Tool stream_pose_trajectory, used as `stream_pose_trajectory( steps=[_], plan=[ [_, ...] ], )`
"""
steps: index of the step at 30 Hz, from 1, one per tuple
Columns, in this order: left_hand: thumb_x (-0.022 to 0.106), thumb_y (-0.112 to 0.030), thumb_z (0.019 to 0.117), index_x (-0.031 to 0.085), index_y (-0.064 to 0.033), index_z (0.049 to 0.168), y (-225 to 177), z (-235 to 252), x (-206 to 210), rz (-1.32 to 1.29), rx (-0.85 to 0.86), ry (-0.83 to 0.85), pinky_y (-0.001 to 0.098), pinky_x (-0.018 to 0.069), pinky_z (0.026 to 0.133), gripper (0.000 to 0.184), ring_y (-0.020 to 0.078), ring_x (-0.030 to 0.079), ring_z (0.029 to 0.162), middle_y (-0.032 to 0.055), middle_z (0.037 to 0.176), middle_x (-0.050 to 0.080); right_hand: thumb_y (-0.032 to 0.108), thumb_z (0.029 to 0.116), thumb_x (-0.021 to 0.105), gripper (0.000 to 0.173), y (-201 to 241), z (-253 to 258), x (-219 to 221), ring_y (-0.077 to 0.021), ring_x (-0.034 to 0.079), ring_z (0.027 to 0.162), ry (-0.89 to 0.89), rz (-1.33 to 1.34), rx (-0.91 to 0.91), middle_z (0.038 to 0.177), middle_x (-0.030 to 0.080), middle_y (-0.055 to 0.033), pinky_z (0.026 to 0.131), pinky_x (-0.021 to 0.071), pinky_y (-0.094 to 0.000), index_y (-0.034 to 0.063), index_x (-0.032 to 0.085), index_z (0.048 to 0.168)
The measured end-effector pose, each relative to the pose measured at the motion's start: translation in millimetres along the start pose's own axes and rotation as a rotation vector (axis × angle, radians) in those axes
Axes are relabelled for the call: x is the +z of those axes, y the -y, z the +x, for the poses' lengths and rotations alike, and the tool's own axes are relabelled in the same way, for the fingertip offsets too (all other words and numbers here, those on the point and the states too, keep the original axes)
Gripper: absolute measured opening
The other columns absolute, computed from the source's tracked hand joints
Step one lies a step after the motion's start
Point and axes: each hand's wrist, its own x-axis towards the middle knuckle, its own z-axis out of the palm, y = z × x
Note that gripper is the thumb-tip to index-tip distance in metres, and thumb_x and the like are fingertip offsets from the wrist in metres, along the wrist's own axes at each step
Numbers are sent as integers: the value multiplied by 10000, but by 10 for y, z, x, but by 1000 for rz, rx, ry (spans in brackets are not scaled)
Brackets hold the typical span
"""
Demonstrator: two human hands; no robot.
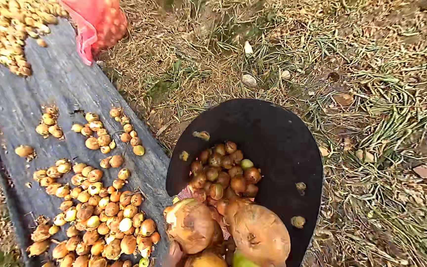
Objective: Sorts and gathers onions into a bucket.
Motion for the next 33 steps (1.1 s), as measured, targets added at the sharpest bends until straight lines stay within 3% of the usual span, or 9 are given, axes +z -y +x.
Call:
stream_pose_trajectory(
  steps=[3, 7, 11, 15, 18, 21, 28, 31, 33],
  plan=[
    [654, -510, 953, 549, -79, 1378, 36, 923, 576, 79, -111, -67, 565, 572, 942, 614, 357, 672, 1120, 227, 1247, 654, 492, 788, 816, 919, -72, 780, 462, -219, 660, 1139, -511, -88, -15, 1315, 620, -137, 931, 601, -441, 62, 424, 1500],
    [447, -695, 982, 505, -179, 1442, 467, 1944, 827, 333, -155, -309, 648, 533, 932, 694, 392, 614, 1209, 172, 1376, 594, 398, 852, 826, 670, -569, 1823, 338, -266, 646, 1167, -808, -97, -49, 1296, 636, -141, 955, 573, -516, 105, 569, 1397],
    [424, -728, 980, 374, -249, 1542, 1033, 2449, 359, 1039, -191, -277, 598, 558, 843, 740, 407, 615, 1154, 205, 1463, 509, 460, 859, 788, 588, -1228, 2054, -260, -253, 621, 1209, -579, -207, 122, 1350, 639, -62, 963, 539, -551, 208, 639, 1369],
    [573, -211, 1044, 237, -94, 1624, 1150, 2350, 149, 1620, -78, -164, 639, 427, 1095, 681, 480, 481, 1364, 299, 1546, 405, 330, 895, 760, 541, -1640, 1947, -605, -214, 672, 1129, -413, -286, 224, 1267, 692, -66, 927, 578, -474, 161, 617, 1389],
    [608, -280, 1003, 367, -209, 1596, 1211, 2515, -717, 1765, 108, -64, 604, 453, 1100, 644, 366, 512, 1370, 164, 1536, 483, 292, 941, 735, 487, -1734, 1915, -582, -258, 662, 1130, -486, -132, 272, 1295, 661, -97, 910, 576, -510, 155, 601, 1388],
    [631, -317, 979, 449, -210, 1553, 1115, 2430, -943, 1904, 119, -56, 577, 452, 1110, 611, 346, 490, 1389, 141, 1534, 479, 209, 938, 756, 595, -1689, 1899, -511, -386, 669, 1104, -588, -7, 282, 1384, 579, -178, 833, 602, -584, 199, 496, 1473],
    [633, -382, 943, 488, -201, 1536, 1102, 2281, -1056, 2023, -106, -169, 560, 440, 1112, 636, 403, 395, 1452, 107, 1719, 135, 262, 977, 688, 810, -1939, 1788, -621, -407, 601, 1239, -353, -861, 365, 1462, 540, -226, 1010, 490, -617, 209, 232, 1644],
    [623, -343, 968, 527, -131, 1496, 1056, 2064, -859, 1850, 34, -116, 525, 438, 1136, 576, 337, 446, 1433, 139, 1628, 360, 247, 973, 689, 796, -1963, 1735, -589, -390, 622, 1209, -393, -903, 306, 1429, 567, -221, 1008, 501, -602, 198, 252, 1637],
    [584, -352, 1015, 618, -170, 1409, 922, 1630, -614, 1676, 198, 24, 430, 531, 1067, 435, 189, 599, 1287, 49, 1406, 617, 238, 946, 720, 774, -1880, 1676, -585, -401, 623, 1193, -453, -887, 267, 1406, 578, -233, 991, 501, -613, 155, 323, 1605]
  ],
)
